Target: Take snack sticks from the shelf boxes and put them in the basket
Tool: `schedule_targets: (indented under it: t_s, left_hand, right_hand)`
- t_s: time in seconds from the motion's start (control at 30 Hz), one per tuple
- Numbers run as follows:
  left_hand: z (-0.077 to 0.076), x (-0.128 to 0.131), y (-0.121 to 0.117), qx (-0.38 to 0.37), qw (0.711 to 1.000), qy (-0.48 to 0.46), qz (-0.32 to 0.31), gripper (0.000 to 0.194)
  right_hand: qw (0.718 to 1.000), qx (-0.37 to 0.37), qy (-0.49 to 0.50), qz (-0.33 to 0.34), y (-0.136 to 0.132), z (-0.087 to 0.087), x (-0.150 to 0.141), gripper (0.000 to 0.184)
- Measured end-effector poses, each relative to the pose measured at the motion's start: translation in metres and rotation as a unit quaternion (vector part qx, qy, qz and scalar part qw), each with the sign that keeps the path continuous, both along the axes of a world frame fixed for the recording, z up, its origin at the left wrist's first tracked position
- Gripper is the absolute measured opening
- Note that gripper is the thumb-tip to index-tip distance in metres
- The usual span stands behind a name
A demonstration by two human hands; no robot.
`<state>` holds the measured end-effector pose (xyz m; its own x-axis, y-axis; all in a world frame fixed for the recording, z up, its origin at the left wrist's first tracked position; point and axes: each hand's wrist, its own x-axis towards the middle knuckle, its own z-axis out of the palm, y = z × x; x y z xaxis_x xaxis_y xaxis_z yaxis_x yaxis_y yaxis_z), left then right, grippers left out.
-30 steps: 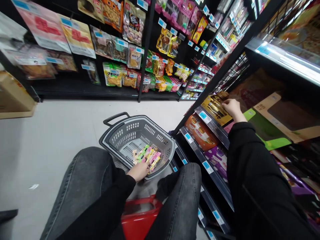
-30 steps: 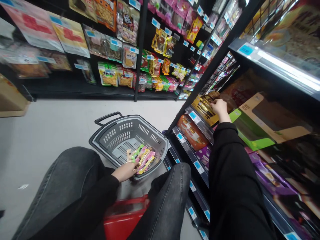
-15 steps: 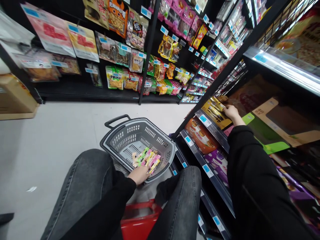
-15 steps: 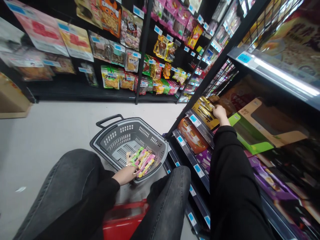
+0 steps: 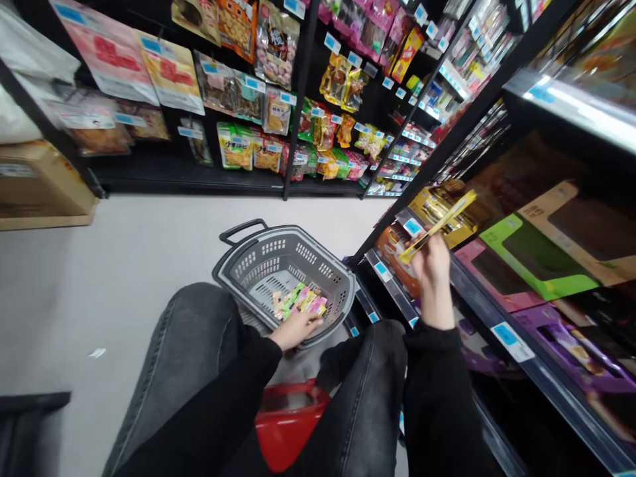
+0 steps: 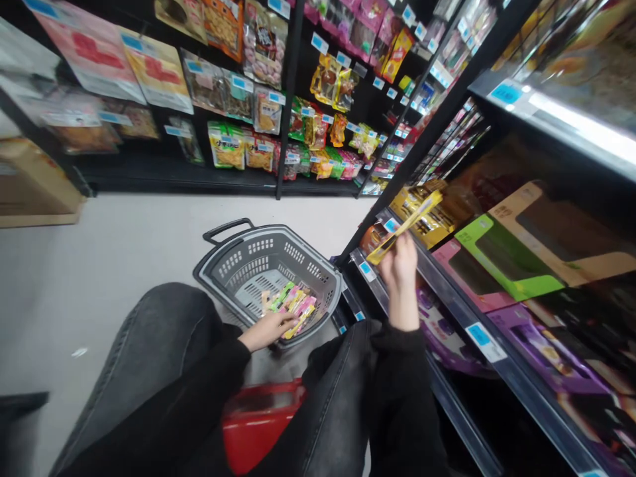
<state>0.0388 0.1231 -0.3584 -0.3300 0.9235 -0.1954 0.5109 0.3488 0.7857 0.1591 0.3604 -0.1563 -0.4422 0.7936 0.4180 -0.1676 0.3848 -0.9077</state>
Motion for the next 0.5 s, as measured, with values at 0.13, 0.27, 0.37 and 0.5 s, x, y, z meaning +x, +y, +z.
schedule_targets:
  t_s: [0.13, 0.27, 0.37, 0.5]
  left_hand:
    - [0.008, 0.009, -0.001, 0.118, 0.963, -0.241, 0.013, 0.044]
    - [0.004, 0.015, 0.000, 0.177, 0.885, -0.425, 0.069, 0.051]
    - [-0.002, 0.020, 0.002, 0.139, 0.890, -0.428, 0.075, 0.051]
    - [-0.008, 0.024, 0.006, 0.124, 0.893, -0.427, 0.073, 0.051]
  right_hand:
    - [0.976, -0.200, -0.002, 0.085, -0.091, -0.107, -0.007, 0.025]
    - [0.949, -0.304, -0.029, 0.084, -0.140, -0.181, -0.005, 0.027]
    - [0.943, -0.320, -0.040, 0.078, -0.146, -0.205, 0.002, 0.027]
    - [0.940, -0.323, -0.062, 0.092, -0.140, -0.211, 0.006, 0.030]
